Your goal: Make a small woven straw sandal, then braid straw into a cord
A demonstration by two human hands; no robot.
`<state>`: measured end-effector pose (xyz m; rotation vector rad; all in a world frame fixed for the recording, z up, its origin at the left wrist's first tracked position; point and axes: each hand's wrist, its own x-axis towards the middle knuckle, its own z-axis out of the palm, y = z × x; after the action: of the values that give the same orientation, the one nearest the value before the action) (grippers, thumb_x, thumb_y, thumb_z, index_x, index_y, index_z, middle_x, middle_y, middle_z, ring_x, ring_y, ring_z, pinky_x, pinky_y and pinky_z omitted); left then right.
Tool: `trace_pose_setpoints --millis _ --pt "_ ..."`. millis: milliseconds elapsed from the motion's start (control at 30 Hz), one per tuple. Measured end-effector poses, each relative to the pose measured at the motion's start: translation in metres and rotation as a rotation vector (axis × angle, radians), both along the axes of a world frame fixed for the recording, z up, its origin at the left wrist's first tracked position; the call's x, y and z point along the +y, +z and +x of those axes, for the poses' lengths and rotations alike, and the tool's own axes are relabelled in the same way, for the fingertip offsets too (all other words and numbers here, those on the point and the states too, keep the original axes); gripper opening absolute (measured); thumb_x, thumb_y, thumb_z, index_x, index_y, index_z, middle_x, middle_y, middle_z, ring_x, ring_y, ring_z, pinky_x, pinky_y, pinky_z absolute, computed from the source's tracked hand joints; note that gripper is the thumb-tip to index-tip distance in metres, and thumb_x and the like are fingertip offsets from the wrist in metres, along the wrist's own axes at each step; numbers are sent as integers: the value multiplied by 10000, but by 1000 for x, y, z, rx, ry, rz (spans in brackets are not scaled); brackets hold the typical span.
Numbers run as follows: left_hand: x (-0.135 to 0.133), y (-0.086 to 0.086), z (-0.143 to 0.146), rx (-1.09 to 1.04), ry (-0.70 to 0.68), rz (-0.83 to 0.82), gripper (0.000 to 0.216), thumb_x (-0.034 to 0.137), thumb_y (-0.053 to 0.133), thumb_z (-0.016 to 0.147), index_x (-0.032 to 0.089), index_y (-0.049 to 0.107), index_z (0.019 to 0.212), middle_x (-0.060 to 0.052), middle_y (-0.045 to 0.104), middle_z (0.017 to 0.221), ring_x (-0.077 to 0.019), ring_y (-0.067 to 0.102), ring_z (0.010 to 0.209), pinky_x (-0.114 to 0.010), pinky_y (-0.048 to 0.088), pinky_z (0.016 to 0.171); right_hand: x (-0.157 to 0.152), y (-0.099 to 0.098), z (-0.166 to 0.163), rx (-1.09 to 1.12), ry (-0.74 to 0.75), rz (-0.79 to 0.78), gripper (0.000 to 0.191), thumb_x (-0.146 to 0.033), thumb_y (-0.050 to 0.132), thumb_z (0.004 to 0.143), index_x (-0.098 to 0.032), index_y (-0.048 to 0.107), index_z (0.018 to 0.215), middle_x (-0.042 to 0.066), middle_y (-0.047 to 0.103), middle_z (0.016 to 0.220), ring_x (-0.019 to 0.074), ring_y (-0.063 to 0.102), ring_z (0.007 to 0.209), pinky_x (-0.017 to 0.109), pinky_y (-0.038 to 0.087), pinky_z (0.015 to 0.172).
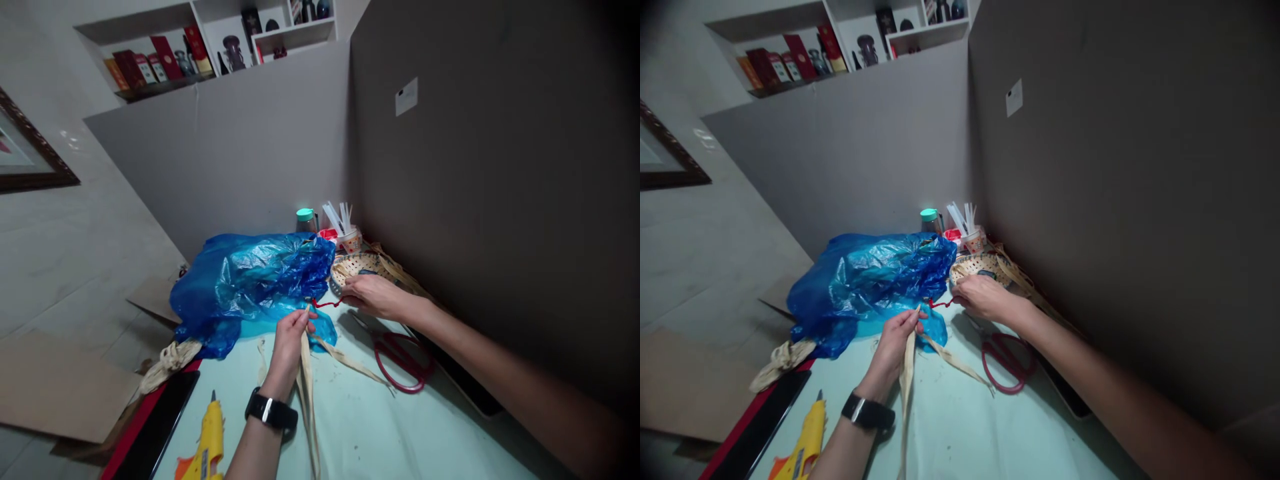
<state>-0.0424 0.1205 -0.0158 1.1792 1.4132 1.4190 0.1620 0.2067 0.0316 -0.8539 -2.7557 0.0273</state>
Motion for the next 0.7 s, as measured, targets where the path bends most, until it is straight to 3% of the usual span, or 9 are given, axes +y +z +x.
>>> trace_pose_setpoints --millis 200,367,533,700 --pt "15 15 12 144 -35 71 289 414 610 789 147 719 786 -10 600 609 -152 522 622 -242 354 594 -23 3 -8 45 -98 42 208 -217 459 923 -188 649 845 83 694 827 197 600 740 297 225 568" --pt "29 2 17 276 -69 83 273 374 552 822 154 712 789 17 515 541 -143 459 548 -241 317 550 -33 2 -13 51 -126 56 221 -234 471 913 -181 657 805 90 704 818 204 615 738 305 206 556" --pt "28 -8 27 371 -68 118 223 276 467 879 188 662 944 -6 595 696 -169 523 668 -259 364 651 -36 0 -18 44 -102 57 216 -236 472 911 -176 660 822 85 710 811 195 616 719 306 215 566" --pt "24 -9 26 371 -92 112 141 179 467 855 197 596 801 -20 591 746 -181 512 717 -280 347 686 -33 4 -26 33 -58 61 218 -218 462 912 -171 656 822 72 694 800 175 601 701 301 225 569"
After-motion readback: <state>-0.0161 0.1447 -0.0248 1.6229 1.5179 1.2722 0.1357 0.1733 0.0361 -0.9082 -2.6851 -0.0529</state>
